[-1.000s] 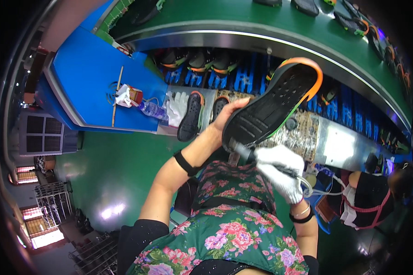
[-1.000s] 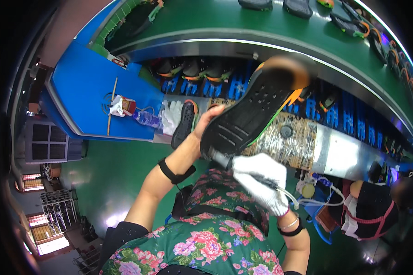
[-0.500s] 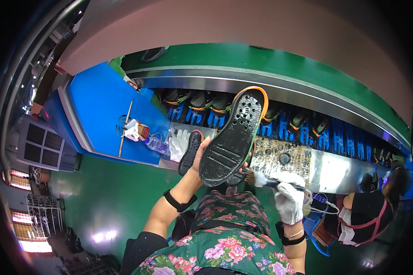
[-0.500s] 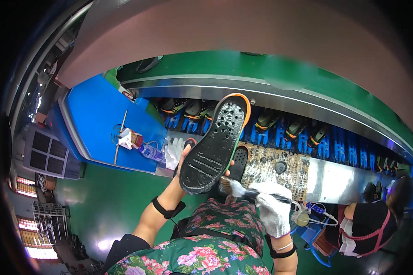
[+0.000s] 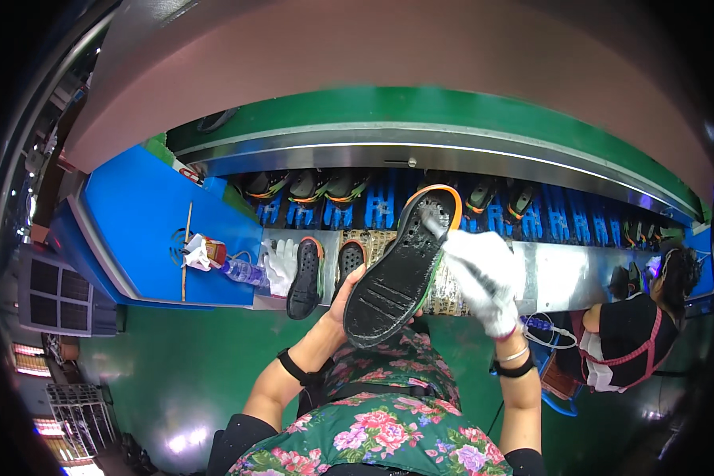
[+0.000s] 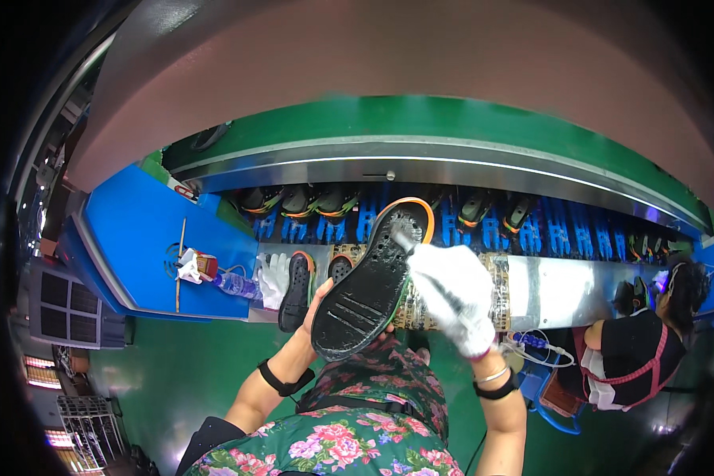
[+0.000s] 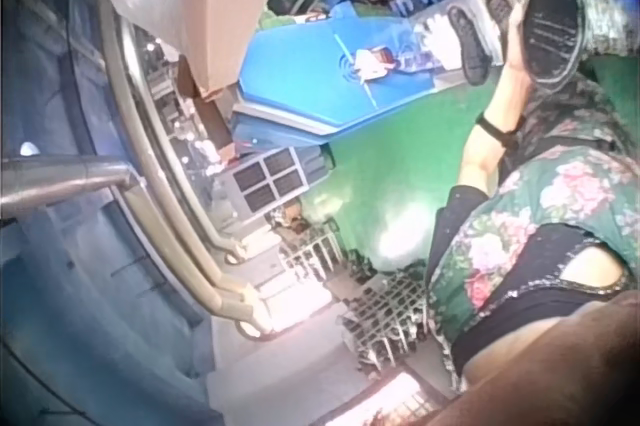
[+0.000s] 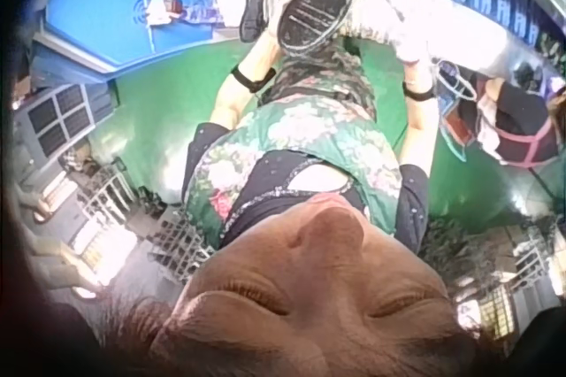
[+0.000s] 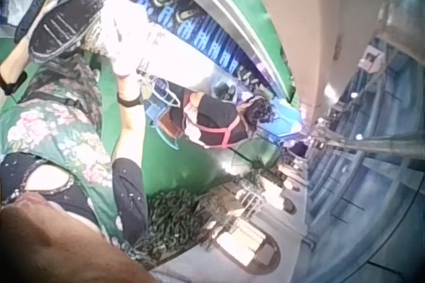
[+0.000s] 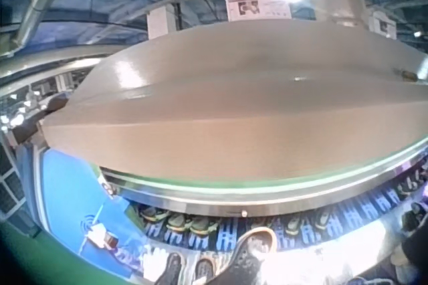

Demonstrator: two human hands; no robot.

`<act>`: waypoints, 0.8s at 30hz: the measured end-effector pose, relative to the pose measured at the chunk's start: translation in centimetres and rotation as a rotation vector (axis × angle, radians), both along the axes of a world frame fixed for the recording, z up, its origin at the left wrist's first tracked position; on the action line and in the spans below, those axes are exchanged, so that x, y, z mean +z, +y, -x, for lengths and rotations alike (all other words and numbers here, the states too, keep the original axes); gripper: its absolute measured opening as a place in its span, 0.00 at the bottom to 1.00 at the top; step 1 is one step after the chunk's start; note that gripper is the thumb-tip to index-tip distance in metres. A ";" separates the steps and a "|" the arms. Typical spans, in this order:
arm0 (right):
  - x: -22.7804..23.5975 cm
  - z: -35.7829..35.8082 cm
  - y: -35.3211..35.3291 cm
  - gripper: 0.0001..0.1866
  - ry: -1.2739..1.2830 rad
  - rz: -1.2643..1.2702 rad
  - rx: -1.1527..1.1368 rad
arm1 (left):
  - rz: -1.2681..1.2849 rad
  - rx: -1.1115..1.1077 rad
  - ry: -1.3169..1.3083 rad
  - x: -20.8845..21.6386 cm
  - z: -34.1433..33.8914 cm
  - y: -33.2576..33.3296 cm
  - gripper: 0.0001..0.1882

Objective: Applying adhesive or glue to the bottom of shoe soles using a brush on a manufacturing line.

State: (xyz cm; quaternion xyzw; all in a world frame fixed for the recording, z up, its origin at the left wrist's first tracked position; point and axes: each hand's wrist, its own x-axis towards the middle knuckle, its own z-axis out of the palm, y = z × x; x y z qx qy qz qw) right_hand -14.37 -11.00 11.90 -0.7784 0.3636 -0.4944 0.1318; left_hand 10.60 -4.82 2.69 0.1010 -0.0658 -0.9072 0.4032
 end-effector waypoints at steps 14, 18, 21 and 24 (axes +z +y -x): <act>-5.8 1.3 5.4 0.12 -0.945 -0.828 0.050 | 0.436 0.331 0.226 10.5 -13.9 -18.4 0.54; -8.3 -0.1 6.5 0.11 -0.874 -0.909 0.053 | 0.034 0.864 0.095 8.2 -17.7 -23.3 0.50; -9.1 0.6 6.6 0.12 -0.884 -0.952 -0.003 | 0.000 1.219 -0.017 7.1 -12.9 -25.1 0.42; -10.2 1.6 6.8 0.12 -0.949 -0.948 -0.055 | 0.236 1.173 -0.598 5.9 -10.7 -28.5 0.33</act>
